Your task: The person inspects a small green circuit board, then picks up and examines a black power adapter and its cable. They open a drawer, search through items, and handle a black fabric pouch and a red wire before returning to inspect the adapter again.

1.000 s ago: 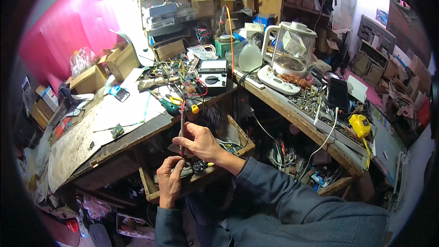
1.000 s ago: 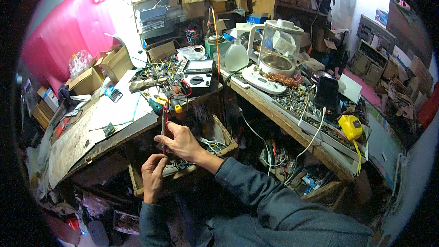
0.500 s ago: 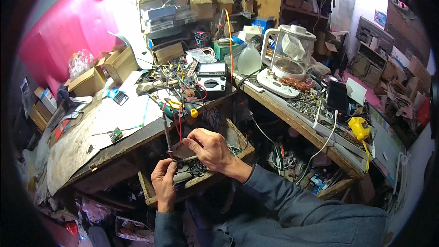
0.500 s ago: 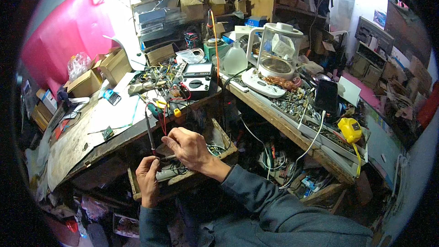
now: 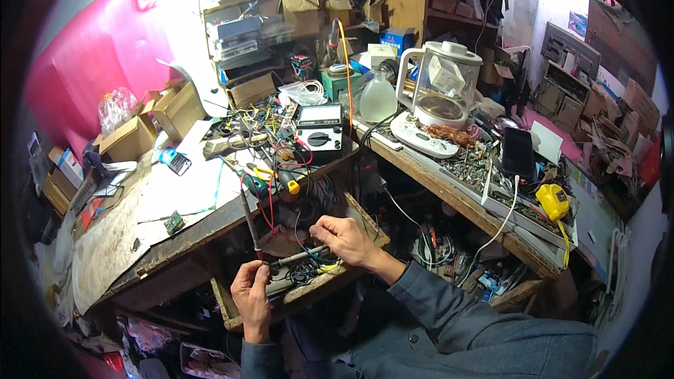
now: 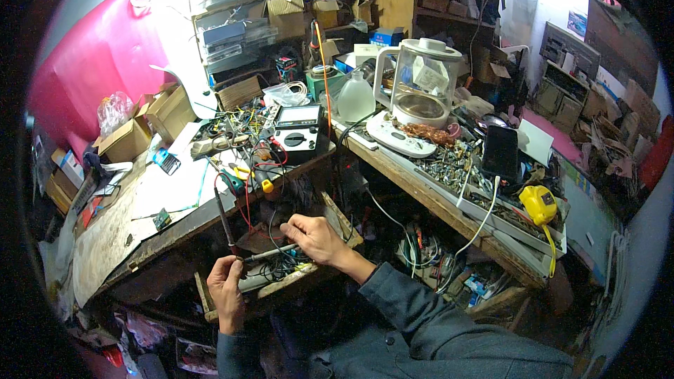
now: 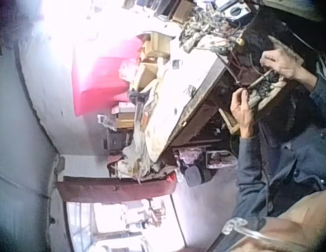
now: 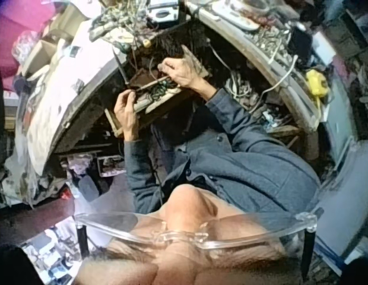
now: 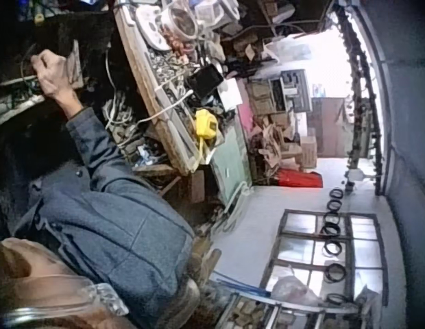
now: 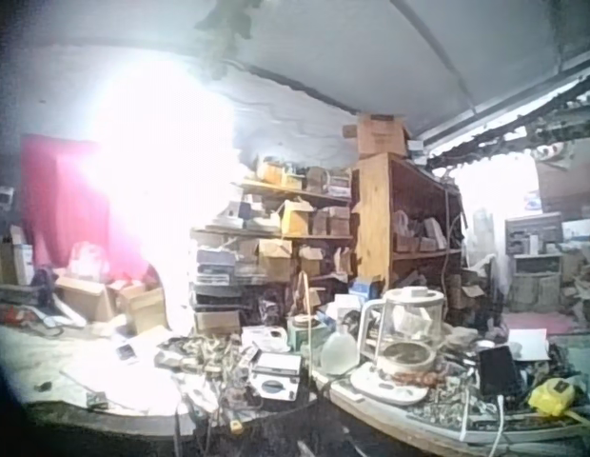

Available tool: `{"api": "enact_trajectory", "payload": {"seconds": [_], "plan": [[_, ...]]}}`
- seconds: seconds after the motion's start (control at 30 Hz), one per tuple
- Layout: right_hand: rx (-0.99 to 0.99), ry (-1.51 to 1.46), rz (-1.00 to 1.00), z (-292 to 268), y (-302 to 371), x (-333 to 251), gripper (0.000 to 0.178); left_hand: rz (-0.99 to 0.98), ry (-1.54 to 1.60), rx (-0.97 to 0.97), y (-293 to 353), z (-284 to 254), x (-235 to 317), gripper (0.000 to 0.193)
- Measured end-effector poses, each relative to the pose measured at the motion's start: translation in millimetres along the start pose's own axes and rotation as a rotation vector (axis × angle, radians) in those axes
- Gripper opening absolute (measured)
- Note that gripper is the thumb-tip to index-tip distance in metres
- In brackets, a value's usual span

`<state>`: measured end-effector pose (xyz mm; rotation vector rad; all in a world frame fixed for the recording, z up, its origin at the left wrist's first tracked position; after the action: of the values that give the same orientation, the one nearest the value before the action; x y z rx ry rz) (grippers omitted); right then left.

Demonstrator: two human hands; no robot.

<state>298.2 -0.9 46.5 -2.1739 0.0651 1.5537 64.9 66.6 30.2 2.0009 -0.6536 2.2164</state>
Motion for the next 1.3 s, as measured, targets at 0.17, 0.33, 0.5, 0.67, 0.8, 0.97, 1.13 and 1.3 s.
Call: {"api": "enact_trajectory", "payload": {"seconds": [0.17, 0.33, 0.5, 0.67, 0.8, 0.97, 1.13, 1.3], "plan": [[-0.112, 0.195, -0.089, 8.5, 2.6, -10.7, 0.033, 0.004, 0.009, 0.001, 0.1, 2.1, 1.4, 0.008], [-0.122, 0.23, -0.109, 13.0, 3.2, -9.0, 0.036, -0.001, -0.011, -0.015, -0.5, 2.9, 0.6, 0.009], [-0.136, 0.245, -0.106, 14.0, 3.7, -12.4, 0.036, -0.004, -0.019, -0.016, 0.0, 2.2, -1.3, 0.009], [-0.142, 0.263, -0.118, 15.1, 4.0, -11.5, 0.035, -0.006, -0.029, -0.023, 0.1, 1.7, -2.9, 0.009], [-0.141, 0.265, -0.131, 15.8, 4.0, -11.1, 0.034, -0.011, -0.037, -0.028, 0.8, 2.6, -0.7, 0.009], [-0.145, 0.272, -0.128, 16.7, 4.1, -9.8, 0.033, -0.012, -0.049, -0.037, 1.3, 2.3, -0.5, 0.009], [-0.15, 0.275, -0.155, 16.8, 4.4, -8.4, 0.034, -0.033, -0.087, -0.046, 2.3, 3.2, 2.6, 0.01], [-0.273, 0.274, -0.13, 22.1, 7.5, -12.9, 0.033, -0.007, -0.058, -0.04, 2.7, 3.4, 2.7, 0.009]]}}
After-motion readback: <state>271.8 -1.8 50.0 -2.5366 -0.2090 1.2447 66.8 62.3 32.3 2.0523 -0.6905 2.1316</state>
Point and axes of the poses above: each hand's wrist, its own y-axis away from the middle knuckle, its own z-axis out of the palm, x = y × z, the point moved 7 cm from there along -y, towards the middle knuckle, and after that the axes turned 4 degrees about -y, right-handed, at the moved point
